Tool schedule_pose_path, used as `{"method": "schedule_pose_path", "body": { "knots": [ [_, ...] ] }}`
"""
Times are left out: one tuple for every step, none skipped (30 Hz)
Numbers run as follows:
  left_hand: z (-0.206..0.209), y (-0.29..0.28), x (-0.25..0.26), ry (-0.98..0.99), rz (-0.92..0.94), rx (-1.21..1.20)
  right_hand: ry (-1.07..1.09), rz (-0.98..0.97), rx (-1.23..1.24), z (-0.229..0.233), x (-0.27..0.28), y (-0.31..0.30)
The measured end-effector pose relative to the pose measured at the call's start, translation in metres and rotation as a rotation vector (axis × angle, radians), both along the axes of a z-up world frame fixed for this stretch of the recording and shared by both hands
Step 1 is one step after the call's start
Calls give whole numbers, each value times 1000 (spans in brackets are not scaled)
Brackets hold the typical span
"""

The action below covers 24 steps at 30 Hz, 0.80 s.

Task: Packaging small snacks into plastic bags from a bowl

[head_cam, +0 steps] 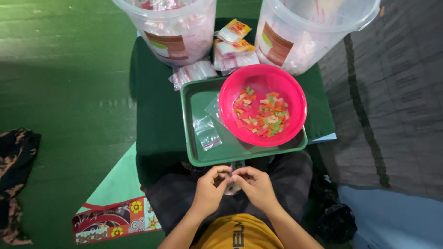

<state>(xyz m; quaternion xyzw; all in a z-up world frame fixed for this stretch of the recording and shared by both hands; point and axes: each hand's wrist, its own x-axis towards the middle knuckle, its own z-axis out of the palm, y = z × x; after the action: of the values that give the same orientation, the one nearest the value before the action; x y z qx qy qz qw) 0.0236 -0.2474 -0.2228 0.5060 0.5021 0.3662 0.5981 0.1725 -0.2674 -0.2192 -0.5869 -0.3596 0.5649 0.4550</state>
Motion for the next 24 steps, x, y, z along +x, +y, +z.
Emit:
{"method": "schedule_pose_path", "body": {
  "knots": [
    [-1, 0, 1, 9, 16, -30, -20, -11, -3, 0, 0, 1],
    [-2, -3, 1, 21, 34, -64, -38, -21, -9, 1, -1, 0],
    [3, -3, 2, 20, 30, -65, -39, -25, -10, 4, -2, -2],
    [8, -1, 2, 61, 31, -64, -63, -31, -12, 8, -2, -1],
    [14, 0, 2, 102, 32, -62, -87, -38, -15, 12, -3, -1],
    [12, -1, 2, 103, 31, -61, -87, -38, -14, 11, -3, -1],
    [10, -2, 2, 107, 33, -49, -131, -32, -38, 10, -3, -1],
    [9, -2, 2, 113, 35, -36, -174, -26, -61, 9, -3, 0],
    [9, -1, 1, 113, 34, -33, -174, -27, -59, 7, -2, -1],
    [8, -1, 1, 156, 26, -30, -165, -7, -45, 4, -2, -2],
    [7, -1, 1, 199, 18, -26, -156, 13, -31, 2, -1, -3],
    [11, 0, 1, 199, 18, -24, -157, 13, -29, 3, -1, -3],
    [14, 1, 1, 172, 23, -111, -144, 18, -13, 4, -1, -3],
    [18, 1, 1, 146, 26, -202, -130, 21, -2, 6, -2, -4],
    [13, 2, 0, 145, 25, -203, -131, 20, -3, 6, -1, -2],
    [8, 1, -1, 99, 23, -191, -195, 14, 26, 6, -1, -2],
    [3, 0, -2, 52, 20, -179, -260, 8, 55, 5, -1, -2],
    [6, 0, -2, 52, 18, -185, -260, 7, 48, 12, -1, -1],
    [8, 0, -1, 109, 46, -51, -438, 35, 199, 18, -1, 1],
    [10, -1, 0, 166, 72, 82, -616, 62, 349, 24, 0, 1],
    [10, -3, -3, 166, 67, 74, -617, 62, 339, 24, 1, 1],
    [11, -2, -6, 256, -52, 354, -671, 108, 428, 25, 2, 3],
    [12, -2, -9, 341, -174, 636, -724, 155, 517, 26, 4, 5],
    [17, -2, -10, 337, -179, 628, -726, 154, 506, 31, 7, 7]
  ]
}}
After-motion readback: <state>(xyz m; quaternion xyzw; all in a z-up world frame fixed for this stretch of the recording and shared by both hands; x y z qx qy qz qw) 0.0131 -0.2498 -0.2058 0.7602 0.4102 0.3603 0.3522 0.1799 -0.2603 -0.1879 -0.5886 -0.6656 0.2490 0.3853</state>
